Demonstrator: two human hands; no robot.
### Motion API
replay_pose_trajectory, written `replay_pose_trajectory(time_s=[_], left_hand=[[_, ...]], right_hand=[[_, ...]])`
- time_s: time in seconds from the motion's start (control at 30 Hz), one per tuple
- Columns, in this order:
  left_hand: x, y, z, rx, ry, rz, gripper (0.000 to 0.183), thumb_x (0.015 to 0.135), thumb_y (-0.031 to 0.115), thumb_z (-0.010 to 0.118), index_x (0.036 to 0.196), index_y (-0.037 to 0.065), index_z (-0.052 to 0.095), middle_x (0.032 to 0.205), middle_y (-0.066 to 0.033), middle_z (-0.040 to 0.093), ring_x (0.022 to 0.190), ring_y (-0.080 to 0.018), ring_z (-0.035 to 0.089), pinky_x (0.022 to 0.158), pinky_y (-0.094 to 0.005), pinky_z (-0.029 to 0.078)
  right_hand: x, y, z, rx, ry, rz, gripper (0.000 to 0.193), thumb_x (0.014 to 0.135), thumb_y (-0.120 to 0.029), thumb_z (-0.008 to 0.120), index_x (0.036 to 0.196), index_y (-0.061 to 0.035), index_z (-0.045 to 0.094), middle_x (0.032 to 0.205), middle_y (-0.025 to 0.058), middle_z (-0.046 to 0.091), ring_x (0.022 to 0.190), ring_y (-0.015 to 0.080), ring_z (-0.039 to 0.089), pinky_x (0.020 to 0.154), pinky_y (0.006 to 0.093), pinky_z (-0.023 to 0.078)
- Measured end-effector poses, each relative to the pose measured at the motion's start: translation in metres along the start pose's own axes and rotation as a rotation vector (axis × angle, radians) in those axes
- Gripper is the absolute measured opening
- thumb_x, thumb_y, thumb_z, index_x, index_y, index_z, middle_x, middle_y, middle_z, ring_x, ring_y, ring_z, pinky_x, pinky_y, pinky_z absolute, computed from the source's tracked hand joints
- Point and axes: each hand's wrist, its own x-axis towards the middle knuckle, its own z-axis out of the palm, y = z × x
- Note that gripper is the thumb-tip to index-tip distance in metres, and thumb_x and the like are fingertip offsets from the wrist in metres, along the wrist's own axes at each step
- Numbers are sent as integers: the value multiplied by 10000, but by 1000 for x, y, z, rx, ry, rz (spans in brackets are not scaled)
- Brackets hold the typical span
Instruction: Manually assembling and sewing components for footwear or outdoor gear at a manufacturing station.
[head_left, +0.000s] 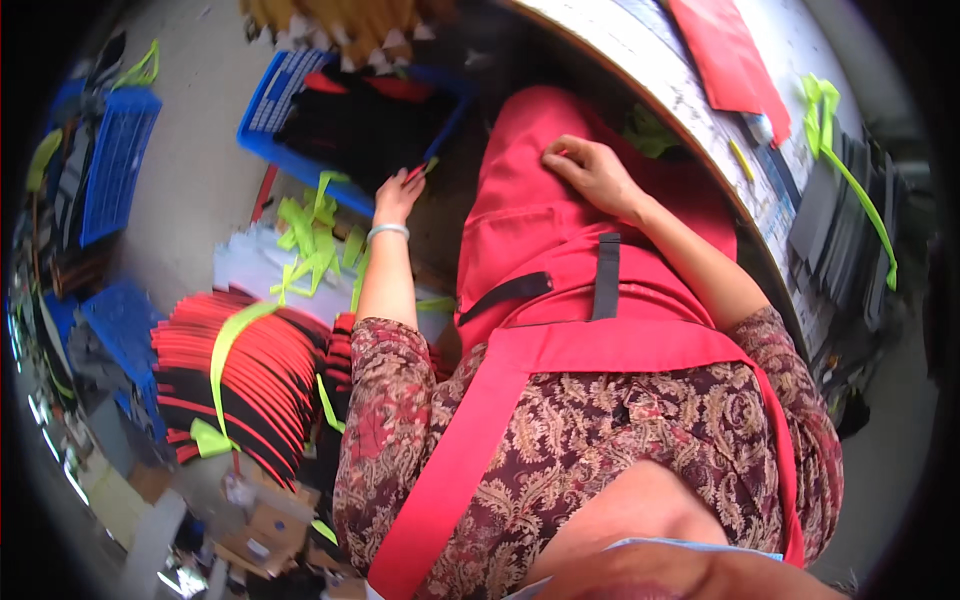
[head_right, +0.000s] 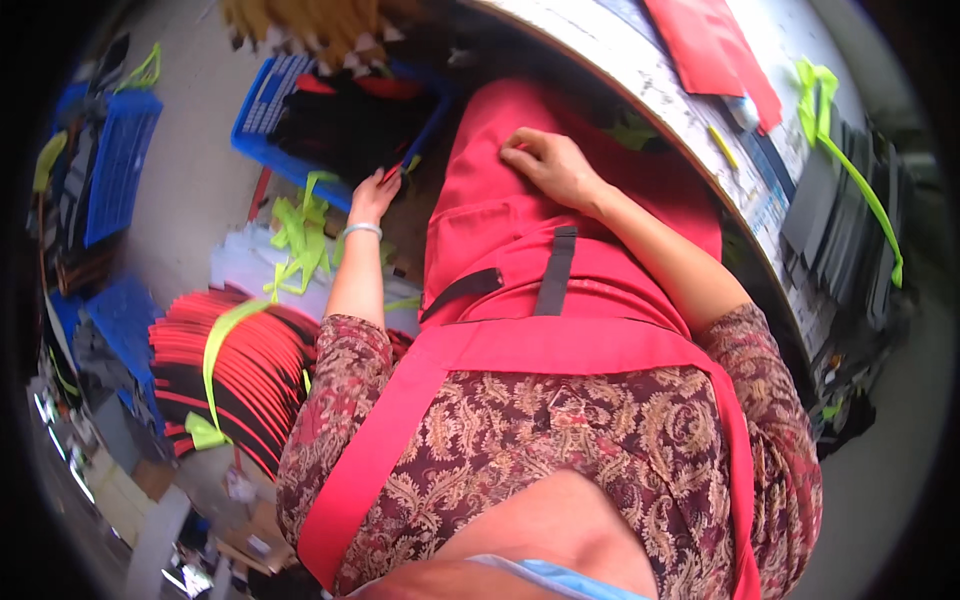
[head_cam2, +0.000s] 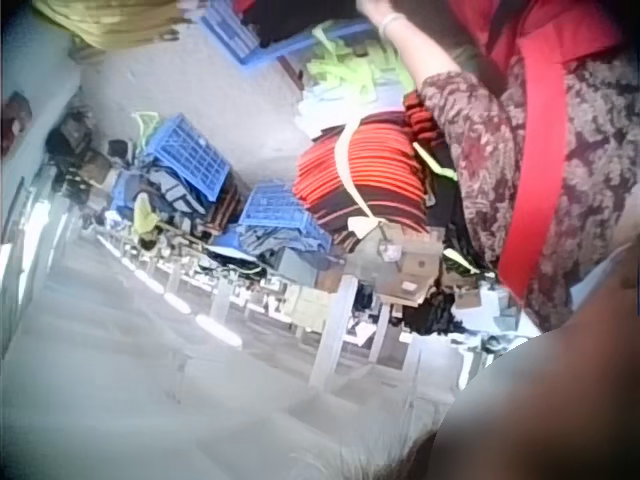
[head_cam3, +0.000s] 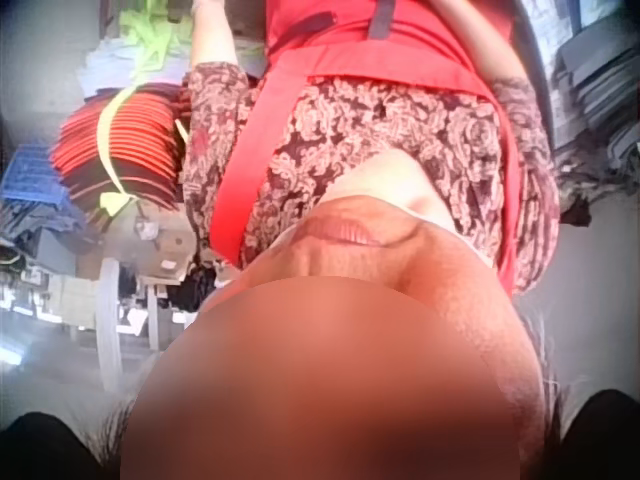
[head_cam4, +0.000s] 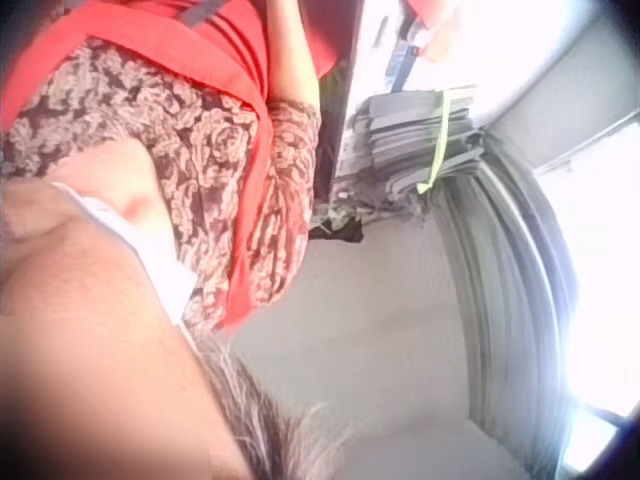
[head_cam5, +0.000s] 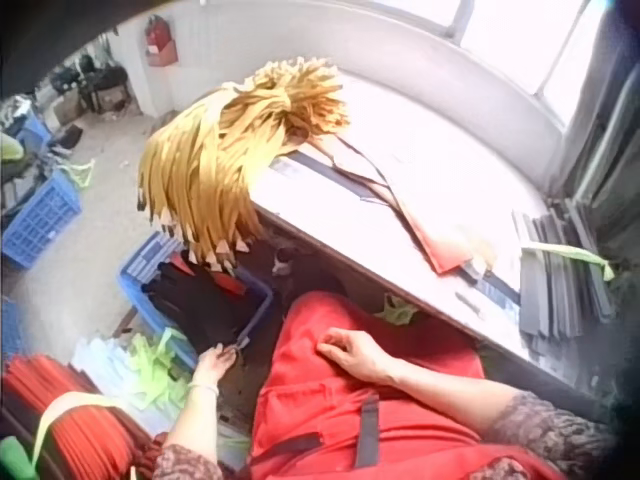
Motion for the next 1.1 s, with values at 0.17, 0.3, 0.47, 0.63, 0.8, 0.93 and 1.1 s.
replay_pose_trajectory(time_s=[0.17,0.3,0.47,0.63,0.8,0.93,1.1], left_hand=[[-3,-3,-25,343,199,95,333,896,179,632,1152,4,510,1137,-149,514,1104,-368,535,890,-523,512],[-26,-26,14,276,17,15,365,940,156,563,1277,34,496,1209,-124,543,1095,-285,543,911,-403,486],[-55,-27,45,293,-50,24,354,931,119,566,1270,37,507,1132,-101,591,1005,-243,585,847,-376,503],[-92,-7,137,577,-195,257,330,922,130,599,1229,23,542,1040,-98,628,855,-187,637,738,-292,532],[-149,-32,269,736,-668,247,436,942,233,585,1276,-32,491,1148,-164,604,1034,-250,618,861,-365,527],[-171,-63,342,317,-1096,-206,770,906,488,555,1425,-6,275,1357,-234,444,1254,-356,458,1017,-505,411],[-118,-18,359,214,-846,-90,447,967,297,523,1275,-22,475,1287,-151,545,1203,-295,514,1058,-464,387]], right_hand=[[-8,-12,-20,-106,-43,-129,177,881,-180,614,982,-36,631,859,176,652,817,313,649,743,380,505],[-19,5,-91,-345,432,-326,199,838,-162,645,1012,-69,615,989,148,624,957,327,601,829,399,483],[5,33,-188,-918,917,124,465,764,-290,733,1161,-110,570,1124,131,602,1145,315,517,965,442,391],[39,36,-211,-517,850,-89,478,761,-195,734,1207,-139,571,1161,136,601,1107,302,551,973,385,424],[19,5,-182,-85,801,-187,392,808,-110,682,1188,-106,587,1118,114,605,1042,189,577,906,287,465],[-71,-7,-169,458,322,-171,389,816,-103,683,1189,-45,593,1133,39,607,1086,120,525,967,284,415],[-174,48,-177,285,-76,81,448,804,-202,738,1196,-35,599,1175,45,602,1090,138,523,988,308,393]])
